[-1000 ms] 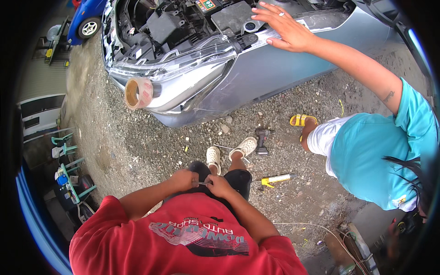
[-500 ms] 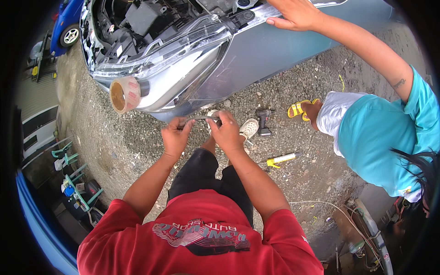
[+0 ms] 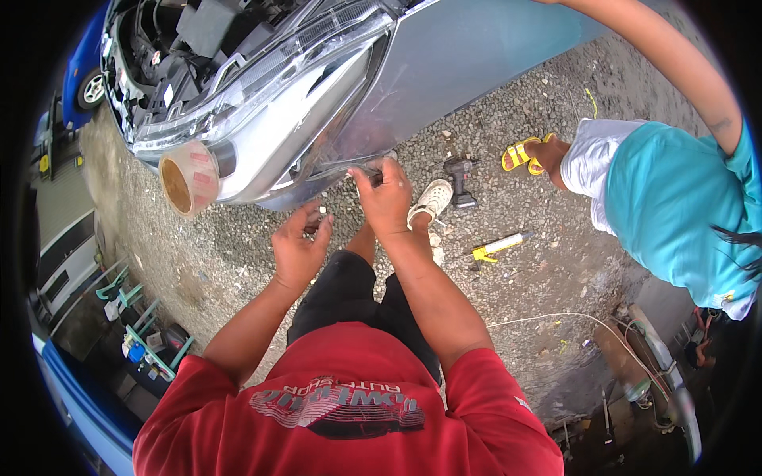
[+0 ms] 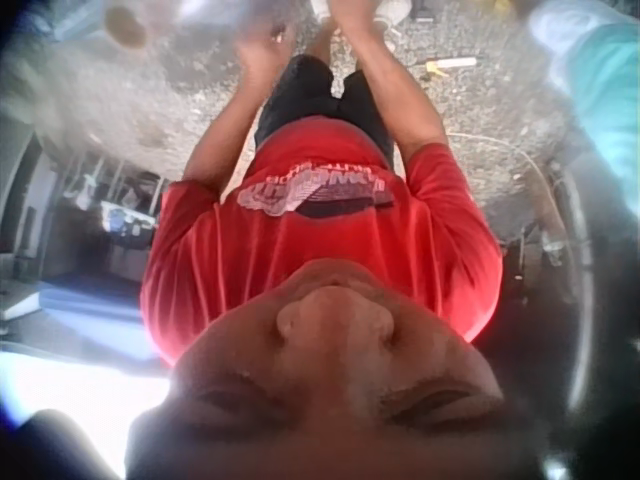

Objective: The person aligns and secures a silver car bumper to the vehicle's front frame. They use clear adhesive tape to hold the bumper in place along the edges and near the headlight, smoothing it down with their hands. Another person briefly assists by holding the bumper steady.

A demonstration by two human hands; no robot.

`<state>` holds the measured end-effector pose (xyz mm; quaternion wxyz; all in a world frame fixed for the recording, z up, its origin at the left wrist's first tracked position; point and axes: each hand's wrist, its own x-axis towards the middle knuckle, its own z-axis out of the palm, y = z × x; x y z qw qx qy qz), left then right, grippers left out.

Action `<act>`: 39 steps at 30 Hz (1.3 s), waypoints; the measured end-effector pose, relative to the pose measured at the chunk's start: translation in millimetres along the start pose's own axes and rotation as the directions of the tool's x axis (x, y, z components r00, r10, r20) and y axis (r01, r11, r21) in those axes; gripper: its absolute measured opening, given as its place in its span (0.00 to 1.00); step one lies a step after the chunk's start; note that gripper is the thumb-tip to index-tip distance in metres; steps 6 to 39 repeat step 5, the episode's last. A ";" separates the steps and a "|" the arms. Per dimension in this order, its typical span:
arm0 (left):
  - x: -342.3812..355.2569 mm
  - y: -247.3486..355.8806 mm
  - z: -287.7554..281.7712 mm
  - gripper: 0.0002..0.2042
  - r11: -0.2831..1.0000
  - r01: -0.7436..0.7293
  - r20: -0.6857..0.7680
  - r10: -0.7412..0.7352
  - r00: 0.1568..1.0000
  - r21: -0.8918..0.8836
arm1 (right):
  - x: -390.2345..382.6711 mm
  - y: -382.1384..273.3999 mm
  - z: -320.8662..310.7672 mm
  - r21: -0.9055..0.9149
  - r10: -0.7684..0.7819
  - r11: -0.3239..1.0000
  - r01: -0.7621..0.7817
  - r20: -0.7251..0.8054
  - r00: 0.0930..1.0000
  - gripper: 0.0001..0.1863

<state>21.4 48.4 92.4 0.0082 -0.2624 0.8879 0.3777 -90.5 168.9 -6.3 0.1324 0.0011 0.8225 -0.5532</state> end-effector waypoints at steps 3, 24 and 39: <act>-0.3 0.4 -10.8 0.22 0.905 -0.401 0.216 0.368 0.904 0.140 | -0.9 1.0 2.7 0.017 0.024 1.000 -0.024 -0.001 1.000 0.18; 3.5 7.2 -7.7 0.24 0.814 -0.546 0.335 0.467 0.818 0.199 | -0.9 0.5 4.3 0.023 0.040 0.999 -0.040 0.002 0.999 0.18; 3.5 7.2 -7.7 0.24 0.814 -0.546 0.335 0.467 0.818 0.199 | -0.9 0.5 4.3 0.023 0.040 0.999 -0.040 0.002 0.999 0.18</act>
